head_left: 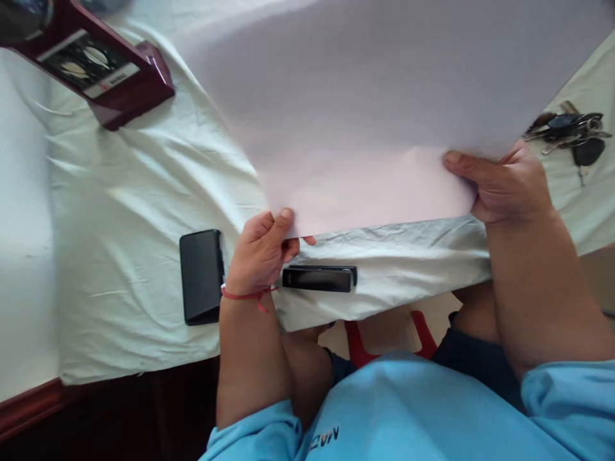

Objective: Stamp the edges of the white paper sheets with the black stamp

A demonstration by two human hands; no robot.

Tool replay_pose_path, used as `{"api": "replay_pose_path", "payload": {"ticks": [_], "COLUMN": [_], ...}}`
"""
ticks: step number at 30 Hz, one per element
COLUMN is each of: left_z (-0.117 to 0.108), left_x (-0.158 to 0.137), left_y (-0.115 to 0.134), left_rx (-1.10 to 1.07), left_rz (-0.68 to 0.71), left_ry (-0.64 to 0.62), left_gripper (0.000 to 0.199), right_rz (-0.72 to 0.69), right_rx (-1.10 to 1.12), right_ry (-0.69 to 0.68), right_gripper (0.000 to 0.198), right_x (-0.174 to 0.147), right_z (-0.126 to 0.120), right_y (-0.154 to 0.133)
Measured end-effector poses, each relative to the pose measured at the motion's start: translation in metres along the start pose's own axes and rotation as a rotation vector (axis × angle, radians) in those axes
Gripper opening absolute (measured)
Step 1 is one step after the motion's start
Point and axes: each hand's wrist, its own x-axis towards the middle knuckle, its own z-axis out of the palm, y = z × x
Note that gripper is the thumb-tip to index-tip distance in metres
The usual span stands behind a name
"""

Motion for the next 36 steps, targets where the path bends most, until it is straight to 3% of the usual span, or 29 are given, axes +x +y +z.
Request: {"api": "replay_pose_path", "payload": {"ticks": [5,13,17,21,23,26,28,29,31,33,34,36], "left_z": [0.000,0.003,0.008,0.011,0.010,0.004,-0.001,-0.004,-0.007,-0.008,-0.009,-0.010], "left_x": [-0.001,0.000,0.000,0.003,0.002,-0.007,-0.017,-0.023,-0.031,-0.036,-0.036,-0.033], "left_y": [0.003,-0.004,0.000,0.001,0.000,0.000,0.004,0.006,0.010,0.011,0.010,0.007], "left_rx": [-0.009,0.038,0.057,0.037,0.087,0.318,0.542,0.637,0.784,0.902,0.949,0.993], "left_rz": [0.021,0.024,-0.026,-0.133,-0.093,0.150,0.361,0.435,0.476,0.442,0.424,0.423], "left_ry": [0.079,0.040,0.065,0.073,0.092,0.130,0.039,-0.093,-0.443,-0.647,-0.658,-0.537], "left_gripper": [0.054,0.034,0.034,0.042,0.041,0.031,0.035,0.041,0.047,0.036,0.031,0.025], "right_rz": [0.099,0.114,0.061,-0.069,-0.067,-0.002,0.037,0.053,0.084,0.105,0.110,0.109], "right_rx": [-0.077,-0.223,-0.322,-0.313,-0.312,-0.287,-0.278,-0.289,-0.284,-0.254,-0.241,-0.242], "right_ry": [0.025,0.069,0.033,0.081,0.117,0.197,0.250,0.257,0.260,0.267,0.278,0.290], "right_gripper": [0.072,0.056,0.050,0.055,0.059,0.067,0.070,0.069,0.068,0.070,0.071,0.068], "right_x": [-0.001,-0.001,-0.005,-0.007,-0.005,0.000,0.004,0.005,0.007,0.008,0.008,0.007], "right_z": [-0.008,-0.033,-0.039,-0.044,-0.050,-0.064,-0.074,-0.079,-0.087,-0.091,-0.093,-0.093], "right_y": [0.001,-0.005,-0.005,-0.001,0.001,0.002,0.001,0.000,-0.001,-0.003,-0.003,-0.003]}}
